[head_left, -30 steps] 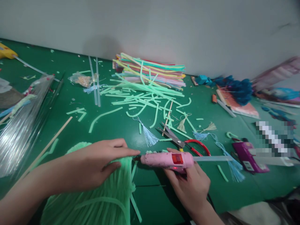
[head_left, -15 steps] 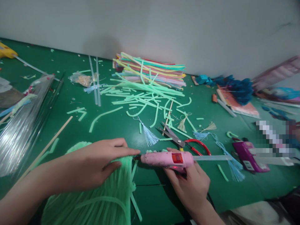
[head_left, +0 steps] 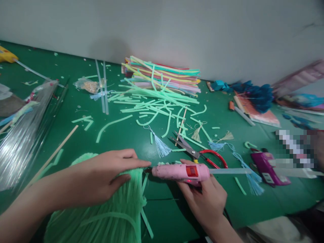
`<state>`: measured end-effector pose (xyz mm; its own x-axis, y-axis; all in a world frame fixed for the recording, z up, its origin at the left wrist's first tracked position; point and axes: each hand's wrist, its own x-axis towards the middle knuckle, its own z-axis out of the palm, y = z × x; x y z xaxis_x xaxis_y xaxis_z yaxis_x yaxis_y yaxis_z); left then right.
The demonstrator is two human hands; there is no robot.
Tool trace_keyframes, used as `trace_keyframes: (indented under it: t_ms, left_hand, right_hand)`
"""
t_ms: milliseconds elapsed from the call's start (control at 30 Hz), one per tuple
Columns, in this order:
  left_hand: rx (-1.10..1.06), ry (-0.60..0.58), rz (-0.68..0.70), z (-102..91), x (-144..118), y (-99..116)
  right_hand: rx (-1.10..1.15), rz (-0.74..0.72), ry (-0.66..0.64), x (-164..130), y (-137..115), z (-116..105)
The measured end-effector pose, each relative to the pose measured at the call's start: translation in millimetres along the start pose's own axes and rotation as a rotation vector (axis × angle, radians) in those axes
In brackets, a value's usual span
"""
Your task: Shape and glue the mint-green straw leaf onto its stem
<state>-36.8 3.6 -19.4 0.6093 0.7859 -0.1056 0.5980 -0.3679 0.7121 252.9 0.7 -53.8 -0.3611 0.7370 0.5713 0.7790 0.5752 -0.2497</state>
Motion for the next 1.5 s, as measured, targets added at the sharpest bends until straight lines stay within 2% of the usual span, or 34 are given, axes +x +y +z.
trace_keyframes:
  t_ms: [500,833,1033,1233,1500]
  left_hand:
    - [0.021,-0.023,-0.017,0.8,0.4,-1.4]
    - [0.016,0.016,0.001,0.3,-0.8,-1.3]
    - [0.022,-0.025,-0.011,-1.3,-0.1,-2.2]
    - [0.005,0.010,0.011,0.1,-1.6,-2.2]
    - [0.004,0.002,-0.003,0.3,-1.4,-2.1]
  right_hand:
    - [-0.017,-0.010,0.006,0.9,-0.1,-0.9]
    - [-0.022,-0.012,0.012,4.6,-1.0,-3.5]
    - [-0.025,-0.009,-0.009,4.7,-1.9,-3.4]
    - [-0.037,0.004,-0.008,4.1,-1.0,-3.6]
    - [0.015,0.005,-0.019,3.5,-2.2,-2.9]
